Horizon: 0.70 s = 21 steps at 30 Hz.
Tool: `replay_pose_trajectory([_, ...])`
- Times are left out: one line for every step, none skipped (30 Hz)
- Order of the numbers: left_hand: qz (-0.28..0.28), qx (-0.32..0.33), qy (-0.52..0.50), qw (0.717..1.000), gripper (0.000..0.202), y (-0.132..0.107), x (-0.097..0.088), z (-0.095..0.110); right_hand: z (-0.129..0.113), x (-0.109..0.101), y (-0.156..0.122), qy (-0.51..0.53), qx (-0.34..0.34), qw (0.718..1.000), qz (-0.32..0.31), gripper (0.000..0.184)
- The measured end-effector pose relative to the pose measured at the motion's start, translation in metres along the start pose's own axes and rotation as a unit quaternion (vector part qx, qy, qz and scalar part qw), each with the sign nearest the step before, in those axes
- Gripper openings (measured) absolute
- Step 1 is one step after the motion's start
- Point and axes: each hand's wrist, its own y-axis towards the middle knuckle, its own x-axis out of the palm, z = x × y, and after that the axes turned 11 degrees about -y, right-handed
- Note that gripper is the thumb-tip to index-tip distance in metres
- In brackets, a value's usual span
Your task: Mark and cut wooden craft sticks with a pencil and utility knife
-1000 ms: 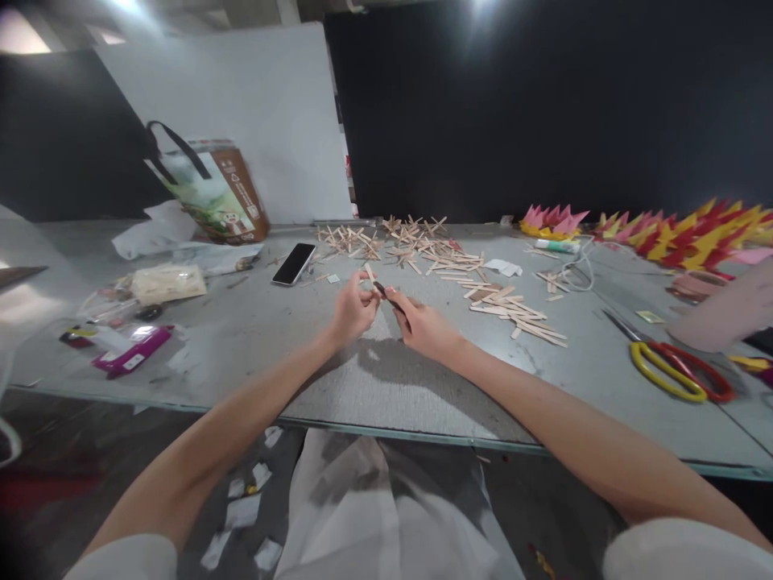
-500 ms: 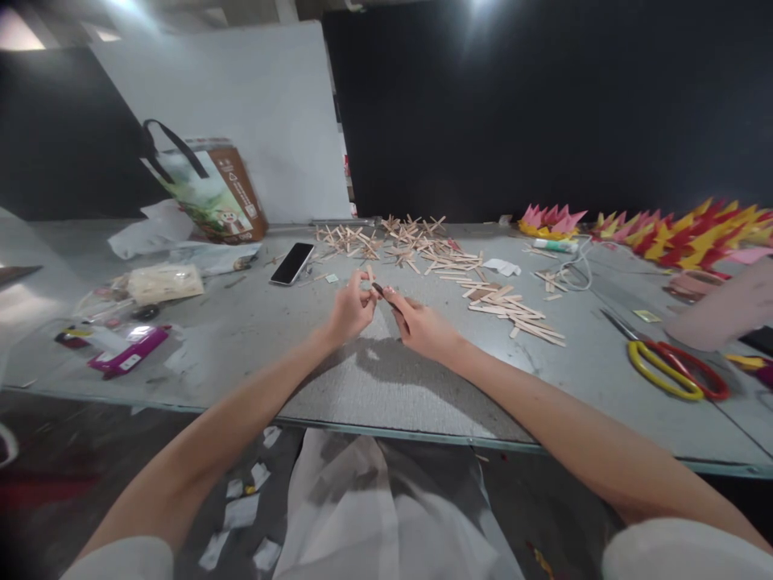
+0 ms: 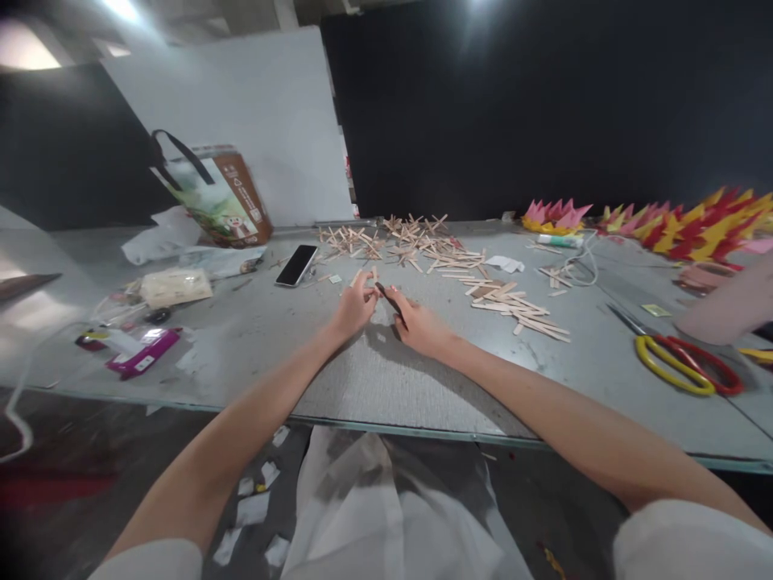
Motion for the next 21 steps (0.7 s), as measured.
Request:
replay_pose_trajectory([-0.002, 0.000, -0.002, 1.000, 0.042, 0.000, 0.000, -0.001, 0.000, -0.001, 0.000, 0.003, -0.001, 1.000, 0.003, 0.063])
replay_pose_trajectory([-0.005, 0.000, -0.003, 1.000, 0.043, 0.001, -0.001, -0.002, 0.000, -0.001, 0.000, 0.005, 0.000, 1.000, 0.004, 0.064])
replay_pose_trajectory([-0.008, 0.002, -0.001, 1.000, 0.044, 0.001, -0.001, -0.003, -0.001, -0.002, 0.001, 0.005, 0.002, 1.000, 0.003, 0.064])
replay_pose_trajectory([-0.010, 0.004, 0.006, 1.000, 0.045, 0.001, -0.002, -0.003, -0.001, -0.003, 0.001, 0.006, 0.006, 1.000, 0.001, 0.064])
replay_pose_trajectory([-0.011, 0.008, 0.019, 1.000, 0.046, 0.001, -0.002, -0.004, -0.001, -0.003, 0.001, 0.008, 0.009, 1.000, -0.002, 0.064])
replay_pose_trajectory([-0.012, 0.012, 0.036, 0.999, 0.046, 0.001, -0.003, -0.004, -0.001, -0.003, 0.001, 0.010, 0.010, 1.000, -0.003, 0.064])
replay_pose_trajectory([-0.013, 0.015, 0.058, 0.998, 0.045, 0.001, -0.004, -0.003, -0.001, -0.002, 0.001, 0.013, 0.009, 1.000, -0.003, 0.064])
replay_pose_trajectory([-0.014, 0.017, 0.081, 0.996, 0.044, 0.001, -0.005, -0.003, -0.001, -0.002, 0.001, 0.016, 0.008, 1.000, 0.000, 0.064])
replay_pose_trajectory([-0.014, 0.016, 0.104, 0.994, 0.043, 0.001, -0.005, -0.002, -0.001, -0.001, 0.001, 0.017, 0.004, 1.000, 0.004, 0.064])
replay_pose_trajectory([-0.014, 0.015, 0.122, 0.992, 0.044, 0.002, -0.005, -0.001, -0.001, 0.000, 0.002, 0.018, 0.002, 1.000, 0.008, 0.064])
replay_pose_trajectory([-0.013, 0.012, 0.135, 0.991, 0.045, 0.002, -0.006, 0.000, 0.000, 0.001, 0.002, 0.019, 0.002, 1.000, 0.010, 0.063])
replay_pose_trajectory([-0.011, 0.009, 0.145, 0.989, 0.048, 0.003, -0.005, 0.001, 0.000, 0.002, 0.002, 0.020, 0.003, 1.000, 0.010, 0.063])
replay_pose_trajectory([-0.009, 0.008, 0.152, 0.988, 0.051, 0.003, -0.005, 0.002, 0.001, 0.004, 0.003, 0.021, 0.005, 1.000, 0.009, 0.063])
replay_pose_trajectory([-0.008, 0.011, 0.156, 0.988, 0.054, 0.003, -0.005, 0.002, 0.001, 0.005, 0.003, 0.023, 0.007, 1.000, 0.008, 0.063])
replay_pose_trajectory([-0.010, 0.018, 0.158, 0.987, 0.057, 0.003, -0.004, 0.003, 0.002, 0.005, 0.003, 0.026, 0.009, 1.000, 0.007, 0.063])
replay_pose_trajectory([-0.015, 0.026, 0.159, 0.987, 0.058, 0.004, -0.004, 0.003, 0.003, 0.006, 0.002, 0.029, 0.010, 1.000, 0.007, 0.063])
replay_pose_trajectory([-0.024, 0.036, 0.159, 0.986, 0.059, 0.003, -0.005, 0.003, 0.003, 0.007, 0.002, 0.032, 0.009, 0.999, 0.008, 0.063])
replay_pose_trajectory([-0.034, 0.046, 0.159, 0.986, 0.059, 0.003, -0.005, 0.002, 0.003, 0.007, 0.001, 0.035, 0.009, 0.999, 0.010, 0.062])
replay_pose_trajectory([-0.044, 0.054, 0.161, 0.984, 0.059, 0.003, -0.005, 0.002, 0.004, 0.007, 0.001, 0.037, 0.008, 0.999, 0.013, 0.062])
replay_pose_trajectory([-0.053, 0.060, 0.166, 0.983, 0.059, 0.003, -0.006, 0.001, 0.004, 0.008, 0.000, 0.038, 0.008, 0.999, 0.015, 0.061])
replay_pose_trajectory([-0.058, 0.065, 0.174, 0.981, 0.058, 0.003, -0.007, 0.000, 0.004, 0.008, 0.000, 0.038, 0.007, 0.999, 0.017, 0.061])
